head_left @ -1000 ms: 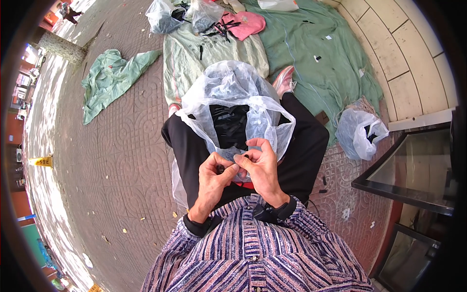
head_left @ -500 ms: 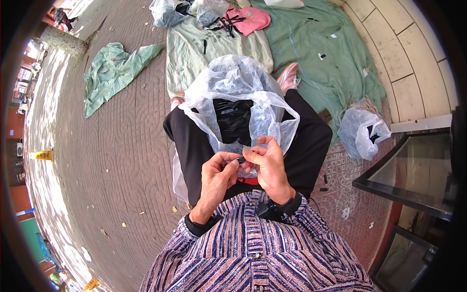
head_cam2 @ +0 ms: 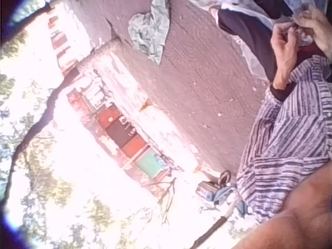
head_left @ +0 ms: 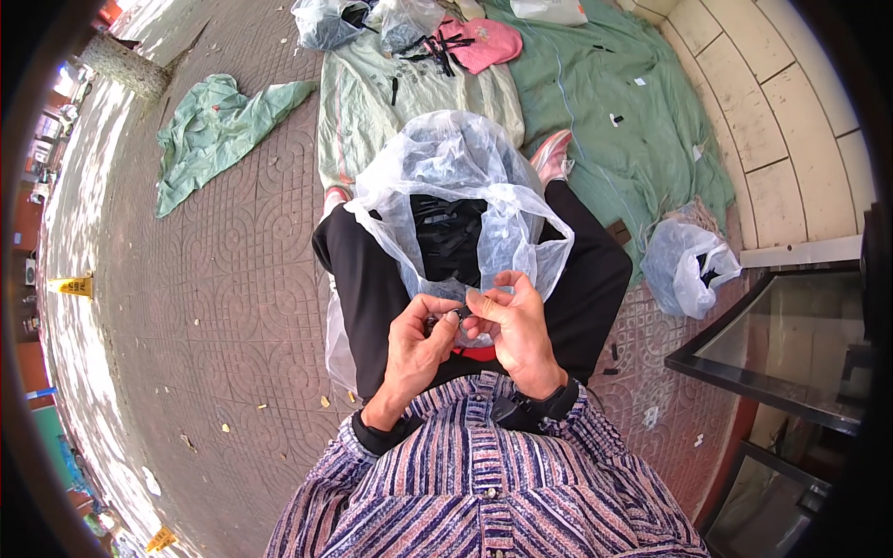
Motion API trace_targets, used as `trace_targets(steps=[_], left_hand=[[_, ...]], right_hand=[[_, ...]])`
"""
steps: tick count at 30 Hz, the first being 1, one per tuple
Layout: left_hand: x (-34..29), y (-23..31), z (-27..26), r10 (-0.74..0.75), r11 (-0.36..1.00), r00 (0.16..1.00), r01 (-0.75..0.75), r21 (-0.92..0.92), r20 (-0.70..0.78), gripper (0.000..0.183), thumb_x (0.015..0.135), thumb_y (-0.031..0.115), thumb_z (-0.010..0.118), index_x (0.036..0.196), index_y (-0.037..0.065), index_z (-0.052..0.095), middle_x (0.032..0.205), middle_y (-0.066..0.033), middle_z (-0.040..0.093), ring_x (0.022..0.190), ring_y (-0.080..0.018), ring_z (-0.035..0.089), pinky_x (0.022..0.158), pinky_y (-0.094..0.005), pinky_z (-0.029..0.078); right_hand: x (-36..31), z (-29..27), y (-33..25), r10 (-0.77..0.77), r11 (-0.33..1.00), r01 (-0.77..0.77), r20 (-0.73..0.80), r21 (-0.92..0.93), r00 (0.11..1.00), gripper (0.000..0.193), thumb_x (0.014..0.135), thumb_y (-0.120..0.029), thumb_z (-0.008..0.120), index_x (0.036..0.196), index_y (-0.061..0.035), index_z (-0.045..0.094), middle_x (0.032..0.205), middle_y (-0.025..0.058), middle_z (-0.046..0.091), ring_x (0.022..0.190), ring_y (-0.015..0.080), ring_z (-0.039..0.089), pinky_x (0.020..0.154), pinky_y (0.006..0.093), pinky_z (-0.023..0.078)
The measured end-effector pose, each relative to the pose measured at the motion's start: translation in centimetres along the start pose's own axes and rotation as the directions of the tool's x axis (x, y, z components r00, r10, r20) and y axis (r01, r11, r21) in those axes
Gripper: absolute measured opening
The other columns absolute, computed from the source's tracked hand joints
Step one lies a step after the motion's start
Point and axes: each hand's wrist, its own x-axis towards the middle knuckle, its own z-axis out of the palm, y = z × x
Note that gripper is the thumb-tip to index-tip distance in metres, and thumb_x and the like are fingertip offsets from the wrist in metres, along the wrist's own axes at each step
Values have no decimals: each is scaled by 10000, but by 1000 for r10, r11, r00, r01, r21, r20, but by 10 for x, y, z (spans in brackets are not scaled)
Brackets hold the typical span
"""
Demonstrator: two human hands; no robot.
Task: Manual assembly and stitching of shoe components while seated outdoors.
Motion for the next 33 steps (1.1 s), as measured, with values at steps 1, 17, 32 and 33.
trace_targets(steps=[1, 17, 32, 33], left_hand=[[0, -3, 0, 94, 988, 995, -88, 126, -36, 90, 850, 61, 557, 913, -3, 552, 636, 5, 545, 492, -8, 422, 426, -160, 327], [-1, -1, 1, 132, 943, 989, -105, 315, -67, 118, 841, 64, 562, 924, -19, 566, 693, -9, 543, 608, -34, 472, 531, -183, 400], [-5, 16, -8, 57, 993, 996, -49, -107, 73, 223, 882, 48, 433, 1043, -24, 570, 660, 11, 496, 539, -27, 406, 466, -166, 308], [-7, 17, -7, 57, 993, 996, -49, -105, 75, 223, 882, 48, 433, 1043, -24, 570, 660, 11, 496, 539, -27, 406, 466, -166, 308]], right_hand=[[0, 1, 0, 0, 1000, 0, 2, -3, 1000, 441, 750, -22, 671, 1029, -32, 330, 728, 103, 567, 552, 197, 590, 465, 281, 467], [-3, 4, 4, -69, 996, 68, -17, -53, 997, 473, 730, -7, 684, 1026, -6, 315, 719, 119, 563, 538, 180, 589, 467, 263, 495], [-29, 9, 14, -618, -179, 845, 726, -504, 302, 347, 727, 61, 631, 1028, 68, 458, 864, 177, 561, 785, 284, 580, 613, 320, 492], [-32, 8, 14, -612, -166, 856, 732, -489, 299, 375, 719, 67, 629, 1050, 83, 451, 879, 181, 560, 817, 289, 575, 621, 327, 494]])
